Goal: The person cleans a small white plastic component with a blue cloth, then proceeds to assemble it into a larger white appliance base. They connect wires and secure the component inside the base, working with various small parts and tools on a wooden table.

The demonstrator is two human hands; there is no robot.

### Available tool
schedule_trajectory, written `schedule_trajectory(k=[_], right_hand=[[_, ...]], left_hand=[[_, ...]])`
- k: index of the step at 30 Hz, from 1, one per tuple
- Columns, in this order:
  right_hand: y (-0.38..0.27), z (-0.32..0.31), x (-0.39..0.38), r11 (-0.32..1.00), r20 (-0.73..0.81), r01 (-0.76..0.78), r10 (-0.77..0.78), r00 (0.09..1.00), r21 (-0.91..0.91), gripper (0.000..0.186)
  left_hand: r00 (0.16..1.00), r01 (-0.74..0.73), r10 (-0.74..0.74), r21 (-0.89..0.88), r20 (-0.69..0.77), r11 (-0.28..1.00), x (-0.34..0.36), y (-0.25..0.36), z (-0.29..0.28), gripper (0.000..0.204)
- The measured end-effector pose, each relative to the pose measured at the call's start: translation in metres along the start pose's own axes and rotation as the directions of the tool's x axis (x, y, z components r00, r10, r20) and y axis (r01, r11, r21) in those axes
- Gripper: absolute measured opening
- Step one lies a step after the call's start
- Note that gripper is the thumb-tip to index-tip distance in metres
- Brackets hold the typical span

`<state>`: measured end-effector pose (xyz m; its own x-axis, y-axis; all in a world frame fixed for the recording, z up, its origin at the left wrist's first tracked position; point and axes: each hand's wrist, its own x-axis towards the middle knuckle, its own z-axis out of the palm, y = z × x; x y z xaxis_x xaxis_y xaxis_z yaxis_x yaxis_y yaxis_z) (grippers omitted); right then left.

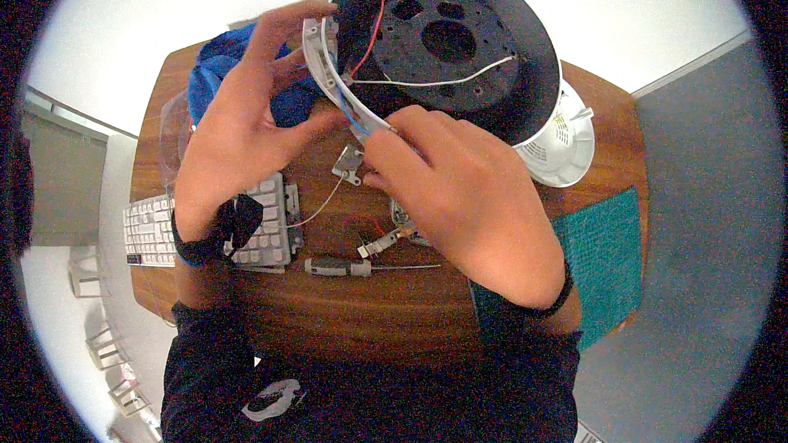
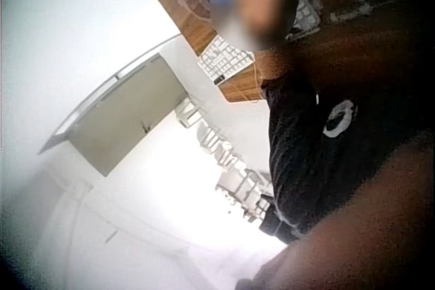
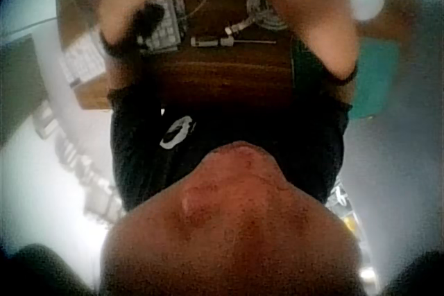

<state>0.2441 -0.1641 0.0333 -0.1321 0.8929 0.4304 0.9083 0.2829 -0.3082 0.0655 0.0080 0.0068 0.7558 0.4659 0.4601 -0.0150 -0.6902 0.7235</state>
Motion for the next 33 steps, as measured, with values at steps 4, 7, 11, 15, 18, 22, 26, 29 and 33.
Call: schedule_trajectory(k=[4, 7, 11, 15, 18, 22, 26, 29, 33], right_hand=[[-0.003, -0.001, 0.001, 0.990, -0.062, -0.034, 0.043, 0.997, 0.139, 0.026], [0.003, 0.002, 0.003, 0.984, -0.191, 0.007, 0.027, 0.981, 0.178, 0.026], [0.008, 0.001, 0.001, 0.978, -0.182, -0.090, 0.124, 0.975, 0.188, 0.023], [0.004, -0.003, 0.000, 0.967, -0.158, -0.165, 0.197, 0.968, 0.192, 0.021], [0.002, -0.004, -0.002, 0.954, -0.146, -0.211, 0.244, 0.959, 0.215, 0.017], [0.001, -0.005, -0.001, 0.921, -0.151, -0.233, 0.290, 0.945, 0.313, 0.012], [-0.002, -0.014, 0.001, 0.871, -0.098, -0.339, 0.395, 0.913, 0.355, 0.012], [0.002, -0.019, 0.004, 0.873, -0.046, -0.360, 0.395, 0.917, 0.328, 0.014], [0.020, -0.033, 0.023, 0.926, 0.147, -0.305, 0.277, 0.949, 0.223, 0.019]], left_hand=[[1.000, -0.012, 0.007, 0.191, 0.025, 0.982, 0.000, 0.007, -0.002, 0.074], [0.999, 0.020, -0.028, 0.207, 0.033, 0.978, 0.000, 0.012, -0.004, 0.072], [0.999, -0.002, -0.006, 0.230, 0.033, 0.973, -0.001, 0.010, -0.006, 0.073], [1.000, -0.016, 0.013, 0.228, 0.017, 0.974, -0.001, 0.012, -0.006, 0.069], [0.999, 0.010, -0.016, 0.174, 0.031, 0.985, -0.001, 0.012, -0.007, 0.064], [0.997, 0.027, -0.042, 0.223, 0.060, 0.975, 0.000, 0.017, -0.013, 0.058], [0.999, -0.008, 0.001, 0.221, 0.035, 0.975, 0.001, 0.015, -0.011, 0.057], [0.999, -0.035, 0.034, 0.195, 0.009, 0.980, 0.000, 0.014, -0.007, 0.056], [0.999, -0.050, 0.050, 0.154, 0.005, 0.987, 0.000, 0.012, -0.006, 0.056]])
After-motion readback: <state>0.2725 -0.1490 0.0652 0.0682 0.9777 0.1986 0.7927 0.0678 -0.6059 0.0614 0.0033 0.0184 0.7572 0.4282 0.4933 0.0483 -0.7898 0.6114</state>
